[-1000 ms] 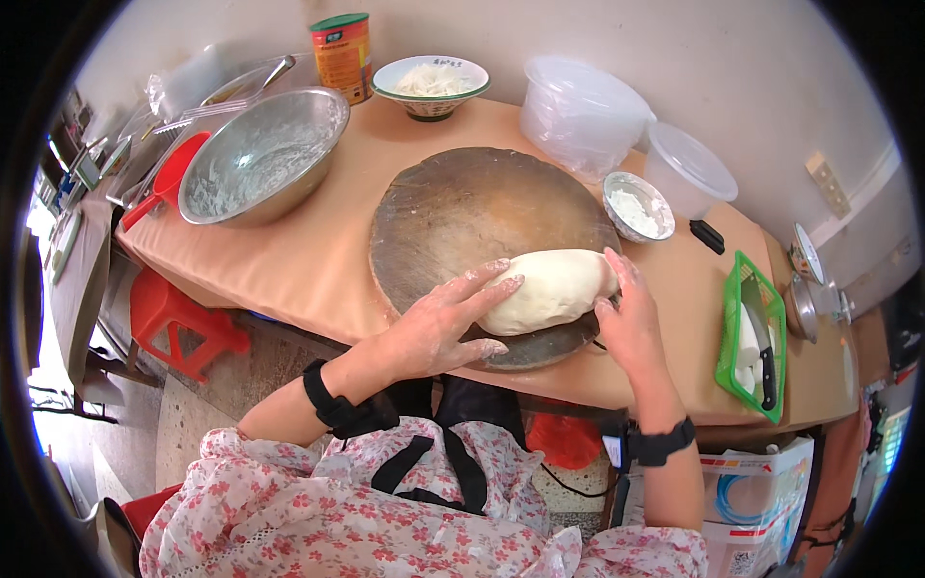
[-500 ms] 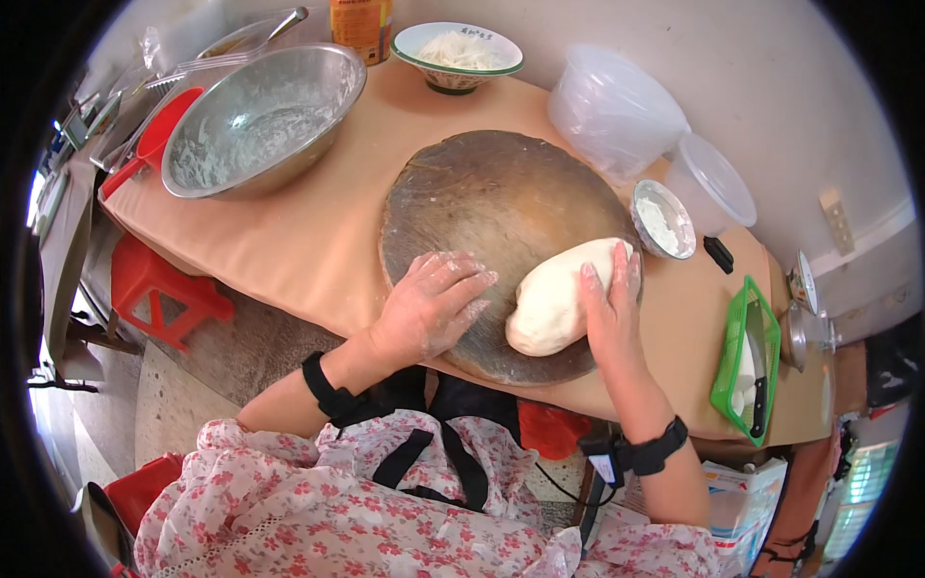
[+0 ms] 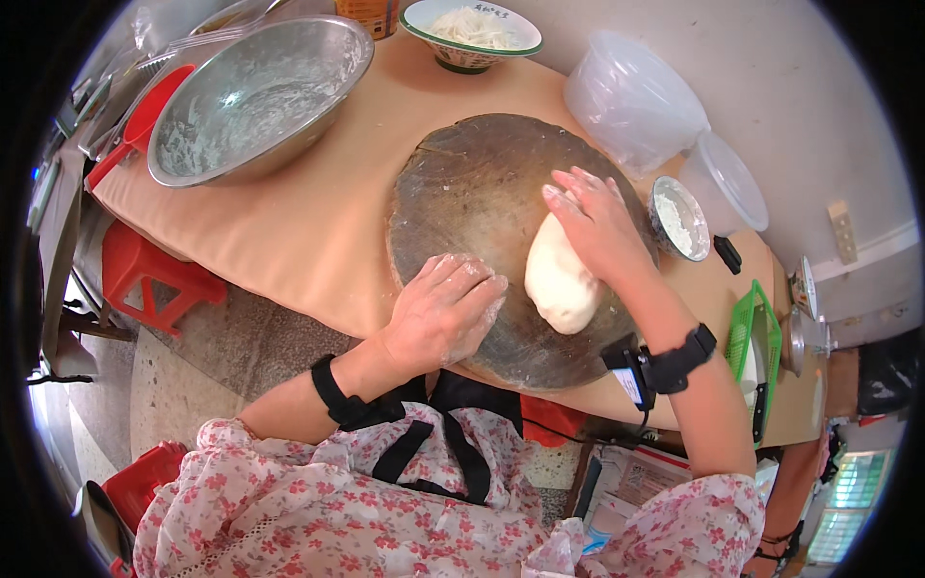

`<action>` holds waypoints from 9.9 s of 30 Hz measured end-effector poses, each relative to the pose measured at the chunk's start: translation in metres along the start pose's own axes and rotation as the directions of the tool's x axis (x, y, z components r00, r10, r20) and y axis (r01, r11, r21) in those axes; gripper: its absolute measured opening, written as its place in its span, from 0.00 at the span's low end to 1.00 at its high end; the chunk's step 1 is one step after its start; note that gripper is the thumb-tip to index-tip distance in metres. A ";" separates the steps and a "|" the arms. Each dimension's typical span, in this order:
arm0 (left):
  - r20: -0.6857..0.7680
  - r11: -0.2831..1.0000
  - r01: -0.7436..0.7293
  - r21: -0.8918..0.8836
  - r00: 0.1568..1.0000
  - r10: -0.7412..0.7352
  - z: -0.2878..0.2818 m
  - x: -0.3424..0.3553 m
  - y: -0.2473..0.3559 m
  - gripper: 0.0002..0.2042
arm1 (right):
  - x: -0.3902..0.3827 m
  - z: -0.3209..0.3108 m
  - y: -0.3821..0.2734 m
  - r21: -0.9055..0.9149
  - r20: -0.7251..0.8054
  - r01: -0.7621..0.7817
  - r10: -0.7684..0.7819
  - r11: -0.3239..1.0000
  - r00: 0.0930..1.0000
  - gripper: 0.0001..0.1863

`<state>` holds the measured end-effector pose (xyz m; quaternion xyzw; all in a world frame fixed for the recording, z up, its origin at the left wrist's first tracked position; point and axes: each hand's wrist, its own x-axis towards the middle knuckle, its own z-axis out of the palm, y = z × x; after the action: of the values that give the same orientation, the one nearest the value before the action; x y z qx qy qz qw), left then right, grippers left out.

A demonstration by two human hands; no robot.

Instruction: Kneading and shaping a piece of dough on a wooden board.

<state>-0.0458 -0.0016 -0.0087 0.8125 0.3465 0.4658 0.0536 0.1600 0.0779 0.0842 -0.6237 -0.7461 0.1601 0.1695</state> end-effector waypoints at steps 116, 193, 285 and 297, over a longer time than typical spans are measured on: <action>-0.035 0.995 -0.093 0.022 0.995 0.094 -0.002 -0.003 -0.003 0.10 | -0.116 -0.084 0.060 0.771 -0.153 -0.063 0.280 0.634 0.948 0.37; 0.209 0.951 0.297 0.083 0.928 -0.308 -0.041 0.049 -0.032 0.17 | -0.089 0.057 -0.058 -0.083 -0.194 0.440 -0.447 0.894 0.873 0.28; -0.031 0.963 -0.192 0.188 0.979 0.202 0.009 0.030 0.031 0.08 | -0.136 0.070 0.004 -0.204 -0.625 0.270 -0.338 0.941 0.703 0.16; -0.043 0.964 -0.194 0.183 0.978 0.205 0.009 0.028 0.029 0.09 | -0.134 0.073 0.006 -0.205 -0.615 0.275 -0.342 0.939 0.711 0.16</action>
<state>-0.0150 -0.0044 0.0184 0.8301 0.3045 0.4608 -0.0769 0.1545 -0.0552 0.0096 -0.5144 -0.7432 -0.1300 0.4075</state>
